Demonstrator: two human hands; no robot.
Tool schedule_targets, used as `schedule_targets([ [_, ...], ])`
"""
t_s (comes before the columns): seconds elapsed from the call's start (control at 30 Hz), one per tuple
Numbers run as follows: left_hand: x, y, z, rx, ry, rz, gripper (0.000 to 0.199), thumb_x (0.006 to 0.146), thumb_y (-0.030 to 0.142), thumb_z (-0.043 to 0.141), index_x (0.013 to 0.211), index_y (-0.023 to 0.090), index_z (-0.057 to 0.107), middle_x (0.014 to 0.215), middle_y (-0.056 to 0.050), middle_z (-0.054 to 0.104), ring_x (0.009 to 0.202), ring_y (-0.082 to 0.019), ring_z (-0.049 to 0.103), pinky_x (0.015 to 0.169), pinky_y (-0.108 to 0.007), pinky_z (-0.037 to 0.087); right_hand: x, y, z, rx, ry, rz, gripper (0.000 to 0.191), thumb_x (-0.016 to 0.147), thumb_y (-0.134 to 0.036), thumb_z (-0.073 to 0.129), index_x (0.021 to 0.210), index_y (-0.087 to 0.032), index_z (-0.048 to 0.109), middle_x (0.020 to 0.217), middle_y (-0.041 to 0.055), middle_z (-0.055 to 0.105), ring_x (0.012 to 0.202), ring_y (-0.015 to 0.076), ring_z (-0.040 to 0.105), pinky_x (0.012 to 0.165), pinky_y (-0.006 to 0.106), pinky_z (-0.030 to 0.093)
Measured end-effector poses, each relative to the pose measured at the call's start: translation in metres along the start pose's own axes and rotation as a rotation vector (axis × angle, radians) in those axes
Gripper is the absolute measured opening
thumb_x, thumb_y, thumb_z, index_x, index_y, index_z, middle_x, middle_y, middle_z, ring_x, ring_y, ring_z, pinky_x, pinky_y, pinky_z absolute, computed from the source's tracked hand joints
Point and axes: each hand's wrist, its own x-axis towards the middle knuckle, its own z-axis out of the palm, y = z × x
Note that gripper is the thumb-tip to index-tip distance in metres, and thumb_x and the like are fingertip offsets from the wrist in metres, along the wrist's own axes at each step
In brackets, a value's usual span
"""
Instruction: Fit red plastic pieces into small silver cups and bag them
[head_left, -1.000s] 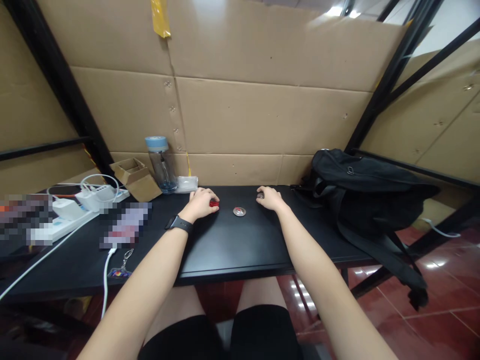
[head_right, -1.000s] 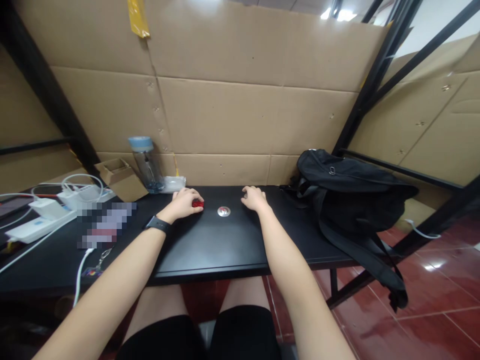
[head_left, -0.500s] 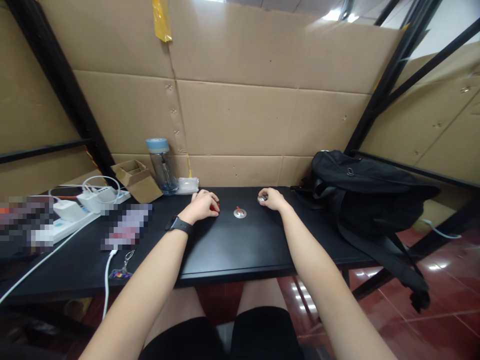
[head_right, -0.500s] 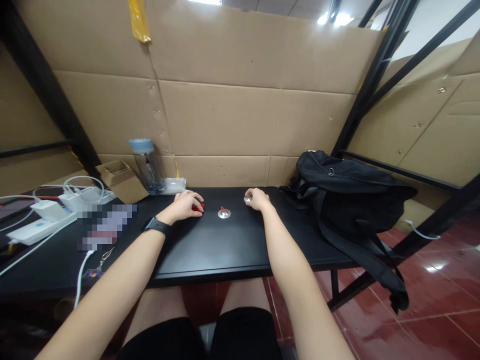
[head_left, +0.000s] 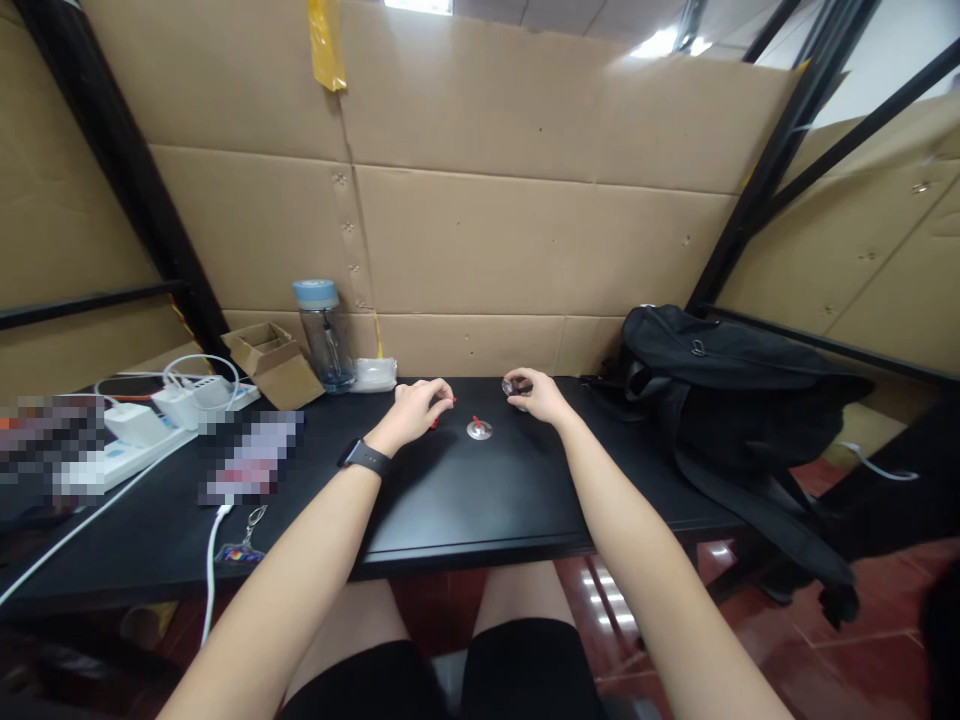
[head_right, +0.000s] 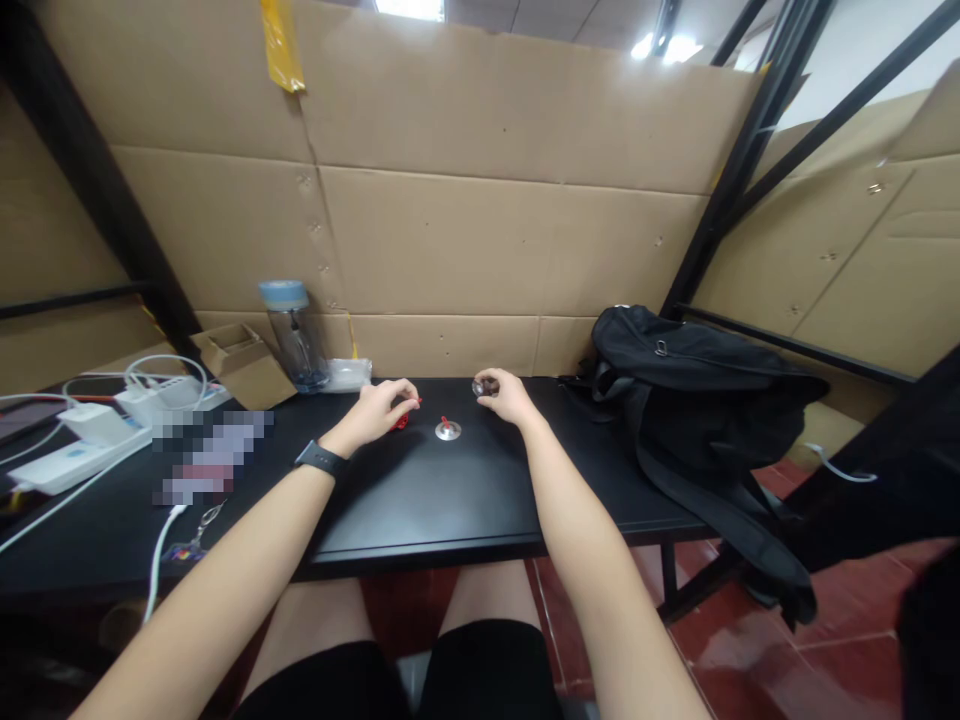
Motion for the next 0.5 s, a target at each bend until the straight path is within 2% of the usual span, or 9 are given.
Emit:
schedule_targets([
  [0.1, 0.001, 0.011, -0.001, -0.101, 0.053, 0.027, 0.01, 0.094, 0.033, 0.064, 0.096, 0.025, 0.069, 0.101, -0.001, 0.078, 0.1, -0.021, 0.069, 0.091, -0.035, 0.043, -0.002, -0.022, 0.014, 0.207, -0.02, -0.046, 0.046, 0.068, -0.016, 0.079, 0.112, -0.023, 0.069, 0.115, 0.0063, 0.074, 0.098, 0.0204, 0.072, 0.083, 0.033, 0.055],
  [0.27, 0.001, 0.017, 0.003, -0.233, 0.107, -0.034, 0.012, 0.088, 0.033, 0.072, 0.095, 0.024, 0.075, 0.094, -0.002, 0.08, 0.09, -0.021, 0.074, 0.087, -0.034, 0.05, -0.011, -0.057, 0.033, 0.426, -0.068, -0.086, 0.051, 0.066, -0.026, 0.086, 0.113, -0.023, 0.067, 0.121, 0.0088, 0.072, 0.1, 0.0213, 0.072, 0.077, 0.031, 0.057],
  [0.4, 0.001, 0.016, 0.006, -0.178, 0.175, -0.017, 0.011, 0.092, 0.031, 0.067, 0.092, 0.024, 0.076, 0.099, -0.003, 0.079, 0.099, -0.023, 0.071, 0.089, -0.035, 0.05, -0.018, -0.072, 0.043, 0.498, -0.083, -0.09, 0.052, 0.064, -0.031, 0.09, 0.11, -0.022, 0.068, 0.115, 0.0088, 0.074, 0.097, 0.0218, 0.074, 0.079, 0.032, 0.059],
  [0.5, 0.002, 0.016, 0.008, -0.175, 0.215, -0.006, 0.01, 0.093, 0.029, 0.066, 0.094, 0.025, 0.074, 0.111, -0.004, 0.075, 0.109, -0.023, 0.067, 0.096, -0.038, 0.048, -0.021, -0.078, 0.049, 0.554, -0.085, -0.088, 0.049, 0.062, -0.035, 0.091, 0.102, -0.021, 0.067, 0.108, 0.0085, 0.075, 0.096, 0.0231, 0.075, 0.081, 0.033, 0.061],
])
